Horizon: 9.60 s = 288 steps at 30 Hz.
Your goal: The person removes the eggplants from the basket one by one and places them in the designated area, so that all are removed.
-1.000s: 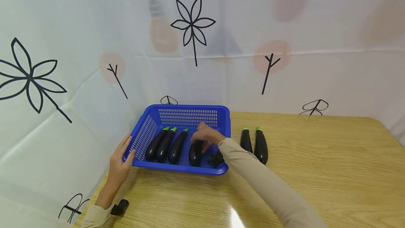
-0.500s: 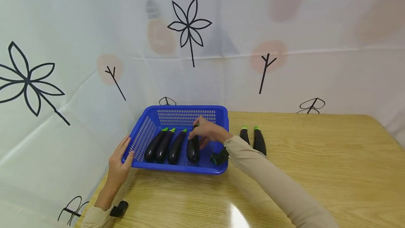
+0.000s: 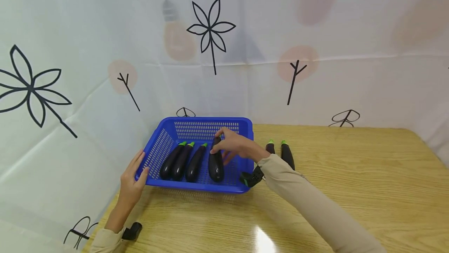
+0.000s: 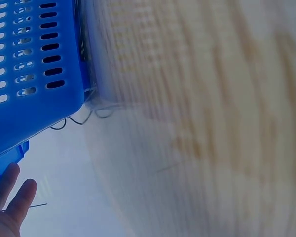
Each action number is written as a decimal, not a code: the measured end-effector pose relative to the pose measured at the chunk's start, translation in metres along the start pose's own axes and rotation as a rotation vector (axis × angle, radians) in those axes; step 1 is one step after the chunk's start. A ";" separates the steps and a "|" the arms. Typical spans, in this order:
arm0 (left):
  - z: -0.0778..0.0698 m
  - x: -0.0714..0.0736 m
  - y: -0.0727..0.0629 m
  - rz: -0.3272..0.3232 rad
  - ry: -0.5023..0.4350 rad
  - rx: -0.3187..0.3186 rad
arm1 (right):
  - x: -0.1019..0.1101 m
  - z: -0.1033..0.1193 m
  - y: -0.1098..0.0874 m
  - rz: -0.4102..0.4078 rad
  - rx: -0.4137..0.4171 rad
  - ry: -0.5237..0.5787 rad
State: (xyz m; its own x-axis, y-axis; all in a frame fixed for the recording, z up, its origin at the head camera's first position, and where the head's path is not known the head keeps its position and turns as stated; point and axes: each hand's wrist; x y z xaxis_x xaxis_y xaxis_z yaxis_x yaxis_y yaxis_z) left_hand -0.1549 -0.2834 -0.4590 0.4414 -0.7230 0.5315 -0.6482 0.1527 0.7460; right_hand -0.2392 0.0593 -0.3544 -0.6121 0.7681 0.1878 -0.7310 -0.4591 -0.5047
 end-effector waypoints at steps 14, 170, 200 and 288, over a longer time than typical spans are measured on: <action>0.004 -0.001 0.002 -0.004 0.008 -0.023 | 0.011 -0.004 -0.015 -0.001 0.035 0.016; 0.003 0.001 0.001 -0.002 0.012 -0.008 | 0.139 -0.118 -0.100 -0.087 0.087 0.017; 0.003 0.001 0.001 0.011 0.013 -0.006 | 0.165 -0.159 -0.087 -0.111 0.025 0.012; 0.003 -0.001 0.000 -0.009 0.014 -0.064 | 0.174 -0.156 -0.077 -0.407 0.017 -0.231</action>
State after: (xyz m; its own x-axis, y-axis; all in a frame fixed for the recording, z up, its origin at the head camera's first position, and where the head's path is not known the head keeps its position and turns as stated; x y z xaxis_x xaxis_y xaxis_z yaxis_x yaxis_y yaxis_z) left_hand -0.1574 -0.2850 -0.4606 0.4560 -0.7153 0.5296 -0.6034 0.1889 0.7747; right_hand -0.2422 0.2979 -0.4148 -0.3239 0.7687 0.5515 -0.9293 -0.1493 -0.3377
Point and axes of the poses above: each hand's wrist, its own y-axis towards the middle knuckle, its own x-axis out of the back of the hand, z = x × y, and after that the axes turned 13 degrees about -x, right-handed
